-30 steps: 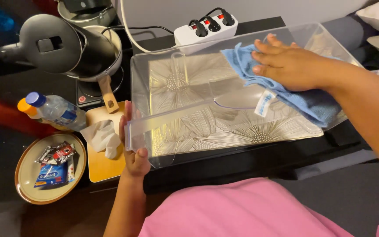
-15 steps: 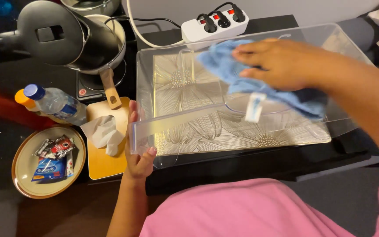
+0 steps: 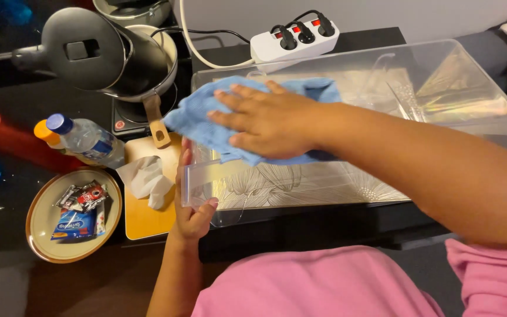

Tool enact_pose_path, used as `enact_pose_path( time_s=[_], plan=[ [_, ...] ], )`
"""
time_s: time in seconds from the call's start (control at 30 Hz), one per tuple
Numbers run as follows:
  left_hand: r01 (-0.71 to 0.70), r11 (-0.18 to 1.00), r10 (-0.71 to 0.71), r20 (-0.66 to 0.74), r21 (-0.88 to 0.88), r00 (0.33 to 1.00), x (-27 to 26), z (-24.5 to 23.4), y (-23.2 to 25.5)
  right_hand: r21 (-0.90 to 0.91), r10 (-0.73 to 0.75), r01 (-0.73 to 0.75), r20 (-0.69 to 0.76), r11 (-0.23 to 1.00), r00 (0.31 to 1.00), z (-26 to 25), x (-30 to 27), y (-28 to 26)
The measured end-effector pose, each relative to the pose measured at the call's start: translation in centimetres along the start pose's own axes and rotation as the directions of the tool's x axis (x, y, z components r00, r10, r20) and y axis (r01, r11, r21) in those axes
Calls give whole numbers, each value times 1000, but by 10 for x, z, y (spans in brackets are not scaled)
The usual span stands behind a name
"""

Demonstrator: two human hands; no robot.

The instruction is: The person wipes the exterior surfaces of a clear plastic container with a blue cloth. They rotate the container to clean multiple sides, including the top, bottom, and edges, while holding it with the other hand.

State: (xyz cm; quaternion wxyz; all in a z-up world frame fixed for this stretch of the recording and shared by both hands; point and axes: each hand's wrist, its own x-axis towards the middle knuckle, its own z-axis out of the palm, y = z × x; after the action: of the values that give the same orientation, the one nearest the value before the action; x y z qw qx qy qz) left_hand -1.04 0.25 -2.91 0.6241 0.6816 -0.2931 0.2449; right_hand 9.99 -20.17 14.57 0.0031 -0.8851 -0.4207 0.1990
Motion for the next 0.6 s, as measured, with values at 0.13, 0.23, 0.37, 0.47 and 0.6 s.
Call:
enact_pose_path(
  time_s=[0.13,0.23,0.37,0.47,0.6],
  plan=[
    [44,998,-44,-1,-42,999,-11,-5,-11,6,-75,75,-27,997,997,-9,25,-10],
    [99,992,-95,-54,79,994,1,-2,1,-5,-43,42,-129,999,991,-11,27,9],
    [44,998,-41,-58,44,997,2,-1,3,3,170,-170,-37,985,985,-17,15,42],
    [-27,999,25,-60,-20,998,1,2,2,55,352,-355,57,933,934,-20,-19,77],
    [-44,998,41,-56,-51,998,1,4,0,66,552,-559,101,826,828,-7,-82,133]
  ],
)
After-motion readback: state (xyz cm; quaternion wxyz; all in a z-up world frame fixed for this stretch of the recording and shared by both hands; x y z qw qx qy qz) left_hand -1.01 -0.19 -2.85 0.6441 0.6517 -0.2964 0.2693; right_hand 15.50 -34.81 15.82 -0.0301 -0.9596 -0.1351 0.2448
